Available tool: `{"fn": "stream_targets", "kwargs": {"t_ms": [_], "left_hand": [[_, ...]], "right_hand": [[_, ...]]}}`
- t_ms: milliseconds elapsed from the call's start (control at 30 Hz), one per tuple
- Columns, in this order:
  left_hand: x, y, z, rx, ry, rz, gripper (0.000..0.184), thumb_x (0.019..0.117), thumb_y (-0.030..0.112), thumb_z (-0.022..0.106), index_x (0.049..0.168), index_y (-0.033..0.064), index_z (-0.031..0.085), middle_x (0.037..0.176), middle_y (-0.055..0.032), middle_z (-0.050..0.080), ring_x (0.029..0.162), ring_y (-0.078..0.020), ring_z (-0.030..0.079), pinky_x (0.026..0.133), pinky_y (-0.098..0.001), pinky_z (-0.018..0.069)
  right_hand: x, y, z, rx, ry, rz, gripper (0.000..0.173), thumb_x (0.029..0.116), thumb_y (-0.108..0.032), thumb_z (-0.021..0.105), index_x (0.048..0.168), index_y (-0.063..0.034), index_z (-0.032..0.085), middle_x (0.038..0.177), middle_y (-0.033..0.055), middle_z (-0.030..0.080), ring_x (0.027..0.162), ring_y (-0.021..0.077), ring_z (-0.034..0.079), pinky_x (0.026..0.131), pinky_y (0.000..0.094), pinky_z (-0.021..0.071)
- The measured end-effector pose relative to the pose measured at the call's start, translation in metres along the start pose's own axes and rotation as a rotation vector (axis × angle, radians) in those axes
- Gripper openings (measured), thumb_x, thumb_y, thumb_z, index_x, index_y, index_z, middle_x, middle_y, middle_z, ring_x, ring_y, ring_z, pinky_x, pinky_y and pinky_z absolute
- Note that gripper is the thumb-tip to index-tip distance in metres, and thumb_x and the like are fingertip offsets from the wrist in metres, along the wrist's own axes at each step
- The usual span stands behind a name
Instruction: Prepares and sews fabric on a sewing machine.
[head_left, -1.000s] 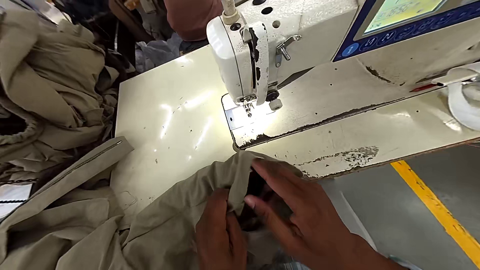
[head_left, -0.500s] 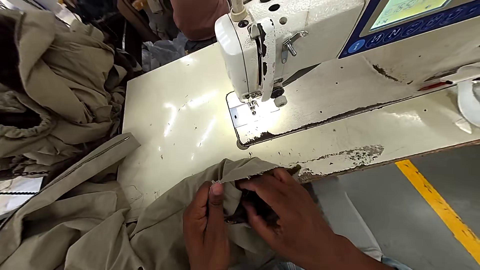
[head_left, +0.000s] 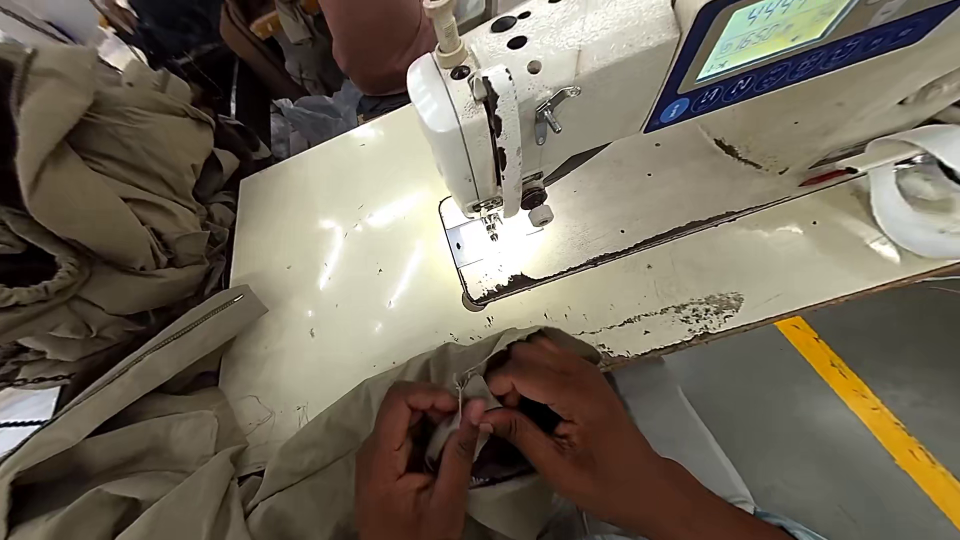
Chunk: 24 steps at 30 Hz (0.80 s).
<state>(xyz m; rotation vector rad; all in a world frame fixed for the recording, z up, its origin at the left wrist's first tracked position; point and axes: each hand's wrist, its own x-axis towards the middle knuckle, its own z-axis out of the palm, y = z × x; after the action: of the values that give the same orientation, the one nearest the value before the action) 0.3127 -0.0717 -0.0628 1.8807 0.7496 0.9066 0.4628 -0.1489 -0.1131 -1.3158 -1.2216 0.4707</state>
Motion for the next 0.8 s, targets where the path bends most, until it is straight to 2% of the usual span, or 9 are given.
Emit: {"fn": "stream_targets", "kwargs": {"t_ms": [67,133,233,333,433,533,633,700,800], "left_hand": [[-0.008,0.001,-0.002,0.025,-0.002,-0.024,0.020,0.0857,0.003,0.072,0.103,0.0083,0.063,0.092,0.0061,0.066,0.076,0.0020,0.064,0.067,-0.0151,0.0570],[-0.018,0.000,-0.001,0.135,0.006,-0.007,0.021,0.0818,0.004,0.072,0.102,0.0055,0.064,0.096,0.0003,0.063,0.079,0.0001,0.062,0.067,-0.0154,0.0565],[-0.030,0.002,0.007,0.376,0.036,0.074,0.017,0.0846,0.013,0.071,0.096,0.0025,0.066,0.092,-0.0076,0.064,0.084,-0.0034,0.063,0.075,-0.0143,0.0531],[-0.033,0.012,0.011,0.359,-0.004,0.105,0.013,0.0917,0.009,0.063,0.096,-0.0028,0.067,0.092,-0.0130,0.071,0.091,-0.0066,0.068,0.085,-0.0172,0.0550],[-0.012,0.042,-0.002,0.158,-0.092,0.092,0.015,0.1032,0.005,0.047,0.103,-0.0009,0.061,0.098,-0.0060,0.066,0.096,0.0016,0.062,0.087,-0.0144,0.0503],[0.015,0.042,-0.003,0.103,-0.074,0.092,0.020,0.1056,0.008,0.039,0.103,0.0052,0.059,0.095,0.0020,0.064,0.088,0.0070,0.059,0.079,-0.0109,0.0483],[0.027,0.016,0.006,0.075,-0.064,0.066,0.026,0.1014,0.031,0.063,0.108,0.0054,0.062,0.096,0.0024,0.061,0.086,0.0043,0.058,0.075,-0.0126,0.0494],[0.027,0.008,0.012,0.083,-0.047,0.066,0.034,0.0872,0.034,0.083,0.102,0.0062,0.069,0.091,0.0009,0.062,0.084,0.0007,0.060,0.074,-0.0139,0.0527],[0.024,-0.003,0.015,0.121,-0.019,0.106,0.026,0.0890,0.030,0.081,0.091,0.0047,0.075,0.080,0.0023,0.060,0.076,0.0042,0.057,0.067,-0.0085,0.0489]], "right_hand": [[-0.001,0.001,0.000,-0.045,0.032,-0.006,0.021,0.1023,-0.033,0.065,0.102,-0.0143,0.075,0.081,-0.0027,0.060,0.080,0.0057,0.056,0.075,0.0232,0.0463],[-0.001,0.001,0.000,-0.069,0.083,-0.006,0.021,0.1035,-0.032,0.063,0.105,-0.0166,0.076,0.082,-0.0044,0.059,0.081,0.0049,0.055,0.075,0.0226,0.0458],[0.002,0.001,-0.004,-0.035,0.181,-0.015,0.018,0.1053,-0.029,0.059,0.105,-0.0175,0.072,0.088,-0.0061,0.061,0.085,0.0038,0.057,0.077,0.0225,0.0488],[0.006,-0.002,-0.013,0.044,0.282,-0.019,0.013,0.1037,-0.022,0.059,0.106,-0.0165,0.070,0.091,-0.0052,0.059,0.083,0.0021,0.058,0.072,0.0173,0.0521],[0.008,-0.006,-0.013,0.115,0.258,-0.012,0.016,0.1053,-0.027,0.059,0.105,-0.0129,0.067,0.094,-0.0033,0.061,0.087,0.0028,0.061,0.075,0.0183,0.0541],[0.005,-0.010,-0.007,0.187,0.192,-0.018,0.022,0.1070,-0.028,0.056,0.106,-0.0090,0.067,0.097,-0.0012,0.066,0.092,0.0026,0.062,0.083,0.0193,0.0524],[0.001,-0.005,-0.006,0.290,0.181,0.041,0.023,0.1071,-0.023,0.056,0.110,-0.0033,0.067,0.100,0.0023,0.068,0.090,0.0040,0.065,0.081,0.0210,0.0566],[-0.001,-0.001,-0.008,0.325,0.185,0.097,0.022,0.1064,-0.022,0.058,0.109,-0.0017,0.066,0.097,0.0034,0.068,0.085,0.0055,0.066,0.077,0.0222,0.0575],[-0.002,0.000,-0.010,0.333,0.202,0.131,0.022,0.1037,-0.023,0.063,0.106,-0.0018,0.068,0.093,0.0029,0.069,0.079,0.0051,0.065,0.071,0.0209,0.0566]]}}
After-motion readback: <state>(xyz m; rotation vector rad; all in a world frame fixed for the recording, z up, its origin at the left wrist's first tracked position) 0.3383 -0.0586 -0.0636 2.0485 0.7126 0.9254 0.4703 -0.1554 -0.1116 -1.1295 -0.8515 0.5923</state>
